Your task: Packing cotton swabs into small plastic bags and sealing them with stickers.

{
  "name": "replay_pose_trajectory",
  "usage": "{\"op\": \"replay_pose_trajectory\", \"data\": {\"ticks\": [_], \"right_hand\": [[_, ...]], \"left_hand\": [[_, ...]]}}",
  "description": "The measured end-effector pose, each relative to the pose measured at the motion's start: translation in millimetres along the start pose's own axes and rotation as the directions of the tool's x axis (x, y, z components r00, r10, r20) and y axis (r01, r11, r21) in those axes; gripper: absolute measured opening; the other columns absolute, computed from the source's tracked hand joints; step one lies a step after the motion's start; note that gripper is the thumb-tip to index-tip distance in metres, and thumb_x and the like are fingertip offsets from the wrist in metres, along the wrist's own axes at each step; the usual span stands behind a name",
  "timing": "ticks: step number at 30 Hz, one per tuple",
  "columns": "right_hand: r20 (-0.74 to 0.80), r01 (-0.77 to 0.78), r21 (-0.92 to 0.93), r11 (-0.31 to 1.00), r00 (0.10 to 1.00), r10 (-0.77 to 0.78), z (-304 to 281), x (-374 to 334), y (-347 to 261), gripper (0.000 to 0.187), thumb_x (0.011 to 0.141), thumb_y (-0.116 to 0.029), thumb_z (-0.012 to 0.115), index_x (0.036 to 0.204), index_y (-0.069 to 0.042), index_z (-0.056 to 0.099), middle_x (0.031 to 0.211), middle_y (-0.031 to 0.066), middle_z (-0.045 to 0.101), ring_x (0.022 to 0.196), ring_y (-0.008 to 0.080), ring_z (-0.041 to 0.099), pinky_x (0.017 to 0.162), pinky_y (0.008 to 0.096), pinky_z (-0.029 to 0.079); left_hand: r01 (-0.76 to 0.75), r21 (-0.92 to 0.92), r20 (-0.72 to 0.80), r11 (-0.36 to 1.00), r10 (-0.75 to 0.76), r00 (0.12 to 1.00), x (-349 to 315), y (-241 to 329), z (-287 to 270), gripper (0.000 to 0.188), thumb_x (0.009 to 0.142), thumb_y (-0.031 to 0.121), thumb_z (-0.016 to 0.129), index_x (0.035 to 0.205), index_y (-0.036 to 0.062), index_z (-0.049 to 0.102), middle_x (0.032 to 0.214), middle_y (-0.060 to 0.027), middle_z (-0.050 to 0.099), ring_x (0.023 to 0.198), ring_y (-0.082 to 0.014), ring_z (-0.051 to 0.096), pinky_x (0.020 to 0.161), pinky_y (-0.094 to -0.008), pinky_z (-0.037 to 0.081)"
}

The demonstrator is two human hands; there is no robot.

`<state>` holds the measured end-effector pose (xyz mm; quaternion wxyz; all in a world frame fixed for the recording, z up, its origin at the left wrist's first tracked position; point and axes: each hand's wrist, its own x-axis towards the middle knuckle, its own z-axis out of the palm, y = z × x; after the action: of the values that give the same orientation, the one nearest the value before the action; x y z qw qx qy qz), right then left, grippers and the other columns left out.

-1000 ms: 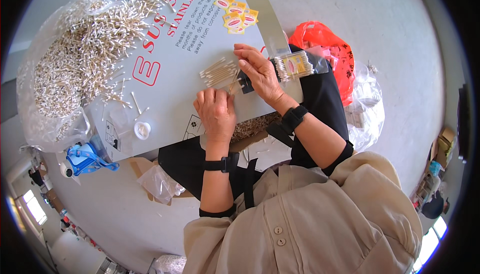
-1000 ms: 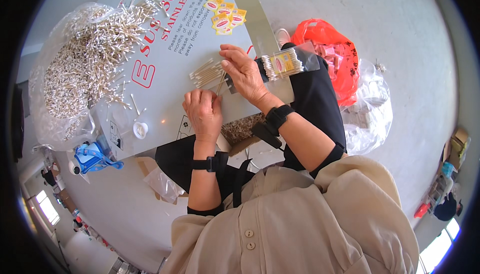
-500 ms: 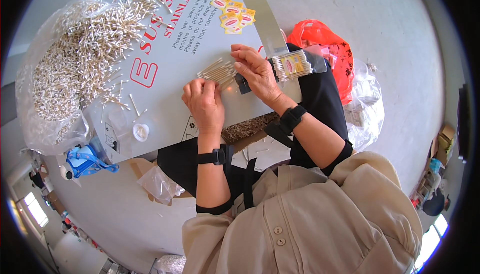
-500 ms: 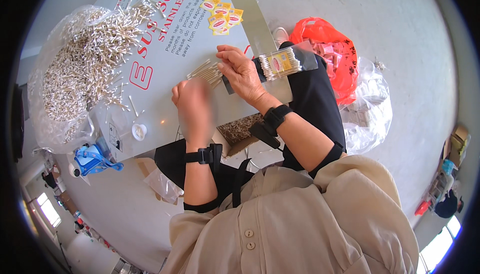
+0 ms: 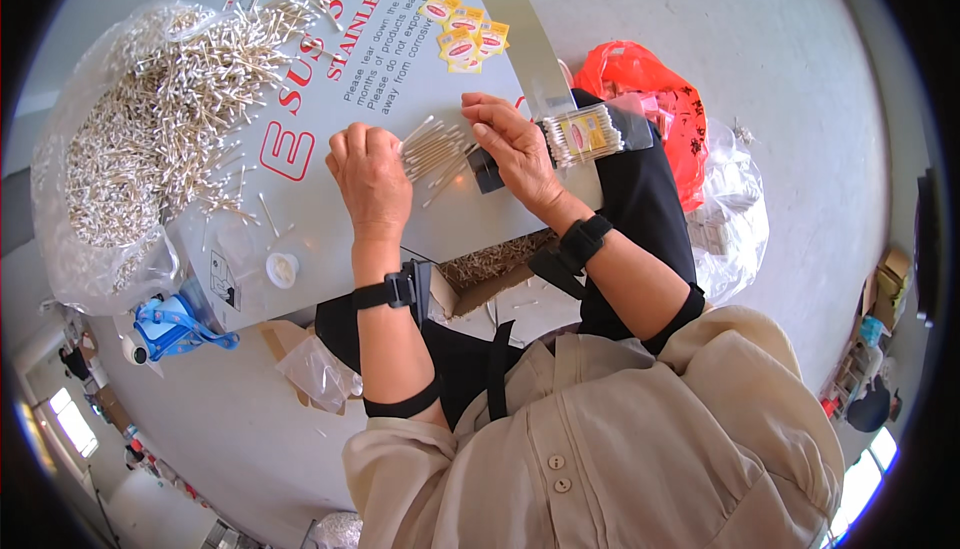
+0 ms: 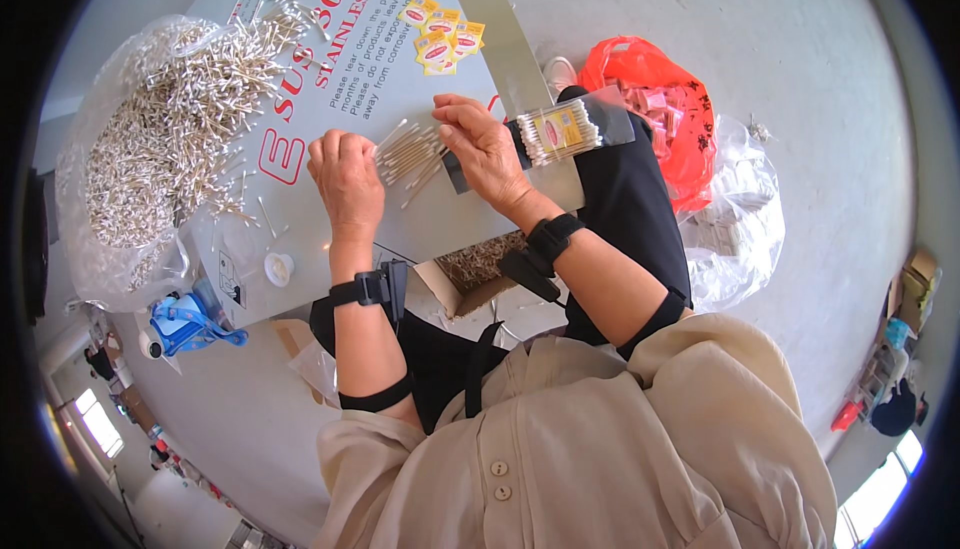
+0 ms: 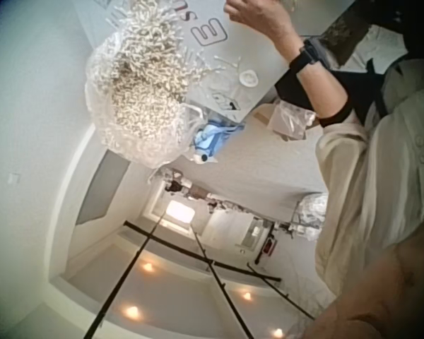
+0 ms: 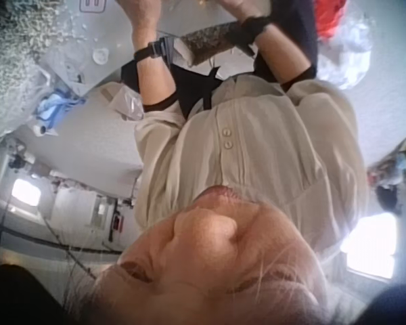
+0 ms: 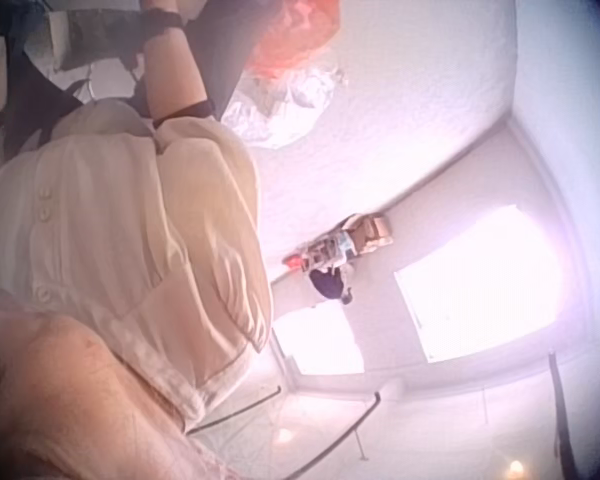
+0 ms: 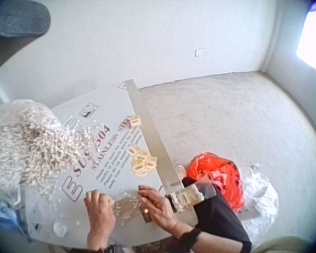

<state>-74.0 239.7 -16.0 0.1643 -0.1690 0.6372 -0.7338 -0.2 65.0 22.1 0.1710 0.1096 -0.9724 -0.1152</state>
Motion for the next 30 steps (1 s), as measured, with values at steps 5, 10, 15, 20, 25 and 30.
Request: {"op": "replay_pose_trajectory", "data": {"ticks": [5, 10, 15, 20, 25, 30], "right_hand": [[0.003, -0.022, 0.053, 0.998, 1.0, 0.022, 1, -1, -1, 0.021, 0.096, -0.006, 0.055, 0.114, 0.004, 0.062, 0.131, 0.0114, 0.057, 0.118, 0.0186, 0.056, 0.101, 0.0306, 0.044], [-0.015, -0.035, 0.039, 0.999, 0.999, 0.036, 0, -1, -1, 0.022, 0.098, -0.007, 0.054, 0.115, 0.004, 0.062, 0.131, 0.0114, 0.057, 0.119, 0.0189, 0.055, 0.103, 0.0307, 0.042], [-0.01, -0.018, -0.001, 1.0, 1.0, 0.018, 2, -5, -3, 0.025, 0.1, -0.006, 0.05, 0.119, 0.004, 0.06, 0.135, 0.0115, 0.055, 0.122, 0.0178, 0.052, 0.105, 0.03, 0.04], [0.03, -0.033, -0.037, 0.999, 0.999, 0.035, 3, -23, -7, 0.029, 0.103, -0.008, 0.047, 0.126, 0.005, 0.057, 0.14, 0.0112, 0.052, 0.127, 0.0158, 0.048, 0.107, 0.0286, 0.038], [-0.051, 0.043, -0.081, 0.996, 0.998, -0.047, 4, -18, -6, 0.032, 0.105, -0.013, 0.045, 0.131, 0.004, 0.054, 0.143, 0.0118, 0.05, 0.129, 0.016, 0.047, 0.108, 0.0291, 0.038], [-0.077, 0.018, -0.026, 0.999, 0.997, -0.02, 21, -5, -1, 0.035, 0.104, -0.016, 0.046, 0.132, 0.003, 0.053, 0.142, 0.0147, 0.05, 0.13, 0.0212, 0.047, 0.108, 0.0309, 0.037]], "left_hand": [[-0.005, 0.018, 0.047, 1.0, 0.005, 0.999, 2, -14, 13, 0.016, 0.081, 0.004, 0.068, 0.093, 0.0089, 0.058, 0.101, -0.005, 0.054, 0.105, -0.0279, 0.048, 0.09, -0.0433, 0.038], [0.093, -0.07, 0.019, 0.993, -0.091, 0.996, -10, -3, 22, 0.037, 0.087, 0.014, 0.067, 0.121, 0.0066, 0.056, 0.129, -0.0112, 0.053, 0.125, -0.0323, 0.045, 0.103, -0.0477, 0.035], [0.116, 0.05, 0.225, 0.992, -0.124, 0.966, -35, 24, 27, 0.064, 0.097, 0.029, 0.056, 0.15, 0.0012, 0.032, 0.158, -0.0177, 0.027, 0.148, -0.0334, 0.022, 0.119, -0.0526, 0.018], [0.069, 0.002, 0.286, 0.998, -0.066, 0.956, -49, 31, 20, 0.065, 0.098, 0.029, 0.054, 0.151, 0.0003, 0.029, 0.159, -0.0191, 0.024, 0.148, -0.0341, 0.022, 0.12, -0.0521, 0.017], [0.212, -0.557, -0.062, 0.803, -0.295, 0.954, -56, 30, 25, 0.068, 0.102, 0.034, 0.049, 0.153, -0.0012, 0.021, 0.16, -0.0225, 0.016, 0.149, -0.0369, 0.019, 0.12, -0.0484, 0.016], [0.249, -0.768, -0.064, 0.591, -0.457, 0.887, -40, 40, 42, 0.065, 0.106, 0.04, 0.038, 0.153, -0.0012, 0.02, 0.161, -0.0204, 0.017, 0.149, -0.0333, 0.018, 0.12, -0.0448, 0.019]]}}
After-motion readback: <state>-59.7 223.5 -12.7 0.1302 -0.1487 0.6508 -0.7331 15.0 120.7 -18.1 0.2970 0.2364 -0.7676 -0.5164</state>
